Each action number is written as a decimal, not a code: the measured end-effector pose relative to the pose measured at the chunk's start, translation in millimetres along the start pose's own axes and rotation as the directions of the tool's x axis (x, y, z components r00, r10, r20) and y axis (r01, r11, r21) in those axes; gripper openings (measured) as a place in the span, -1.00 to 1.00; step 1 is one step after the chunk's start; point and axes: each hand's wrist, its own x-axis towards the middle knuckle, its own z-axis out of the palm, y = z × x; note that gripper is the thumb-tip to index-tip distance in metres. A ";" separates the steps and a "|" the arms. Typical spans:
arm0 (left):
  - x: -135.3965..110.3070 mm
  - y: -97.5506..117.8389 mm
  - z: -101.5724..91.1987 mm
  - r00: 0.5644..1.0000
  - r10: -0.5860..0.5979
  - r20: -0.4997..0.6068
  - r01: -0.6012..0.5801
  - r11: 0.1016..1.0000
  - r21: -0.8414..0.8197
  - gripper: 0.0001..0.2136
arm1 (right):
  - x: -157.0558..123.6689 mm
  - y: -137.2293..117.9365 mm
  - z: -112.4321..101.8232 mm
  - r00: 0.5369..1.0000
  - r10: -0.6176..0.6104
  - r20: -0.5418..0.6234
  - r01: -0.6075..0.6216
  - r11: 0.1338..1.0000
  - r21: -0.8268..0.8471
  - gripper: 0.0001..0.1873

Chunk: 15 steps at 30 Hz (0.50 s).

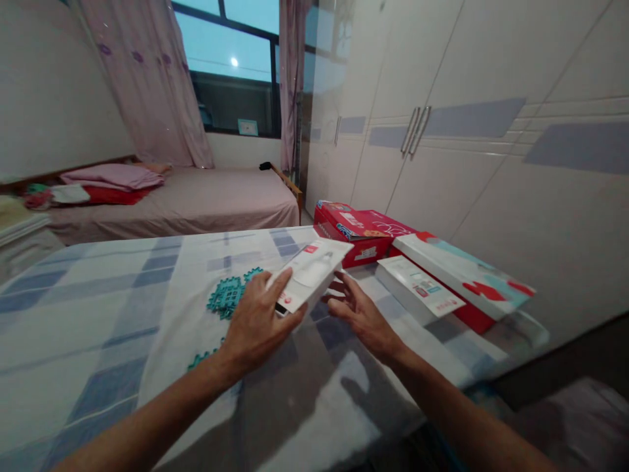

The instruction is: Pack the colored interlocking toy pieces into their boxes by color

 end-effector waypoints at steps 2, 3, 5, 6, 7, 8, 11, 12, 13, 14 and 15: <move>-10.2 18.7 19.5 0.998 0.009 0.056 -0.007 0.999 -0.039 -0.45 | -12.7 -1.6 -0.4 0.997 0.031 -0.066 -0.027 0.998 0.049 -0.26; -13.9 24.1 27.2 0.997 0.008 0.083 -0.003 0.999 -0.053 -0.47 | -18.9 -0.6 -2.8 0.993 0.052 -0.110 -0.047 0.998 0.049 -0.24; -19.0 29.9 37.5 0.991 0.015 0.136 -0.004 0.997 -0.081 -0.52 | -29.9 3.8 -10.7 0.980 0.100 -0.172 -0.096 0.995 0.035 -0.23; -20.7 31.4 40.1 0.986 0.025 0.163 -0.010 0.995 -0.096 -0.55 | -34.5 6.9 -15.5 0.976 0.118 -0.182 -0.114 0.993 0.028 -0.23; -21.7 32.6 41.1 0.981 0.036 0.188 -0.015 0.994 -0.111 -0.57 | -38.3 10.1 -20.5 0.974 0.129 -0.189 -0.127 0.992 0.021 -0.24; -22.3 33.7 40.8 0.976 0.047 0.211 -0.019 0.991 -0.130 -0.57 | -41.2 13.5 -25.3 0.970 0.139 -0.201 -0.139 0.990 0.010 -0.24; -21.8 37.0 36.0 0.969 0.065 0.237 -0.007 0.972 -0.235 -0.56 | -44.4 24.6 -36.8 0.937 0.171 -0.303 -0.194 0.980 -0.047 -0.16; -21.4 37.8 34.3 0.969 0.072 0.237 0.002 0.954 -0.298 -0.55 | -43.9 28.9 -39.0 0.921 0.183 -0.345 -0.220 0.973 -0.069 -0.11; -20.9 38.1 33.0 0.968 0.082 0.236 0.012 0.929 -0.371 -0.55 | -42.8 33.8 -40.5 0.906 0.193 -0.376 -0.243 0.966 -0.089 -0.06; -20.3 37.9 32.1 0.968 0.087 0.235 0.027 0.897 -0.441 -0.56 | -41.4 39.1 -41.1 0.898 0.197 -0.393 -0.258 0.960 -0.107 -0.03; -19.7 36.8 31.5 0.969 0.082 0.231 0.045 0.868 -0.495 -0.55 | -39.7 45.0 -41.3 0.895 0.192 -0.401 -0.261 0.957 -0.124 -0.01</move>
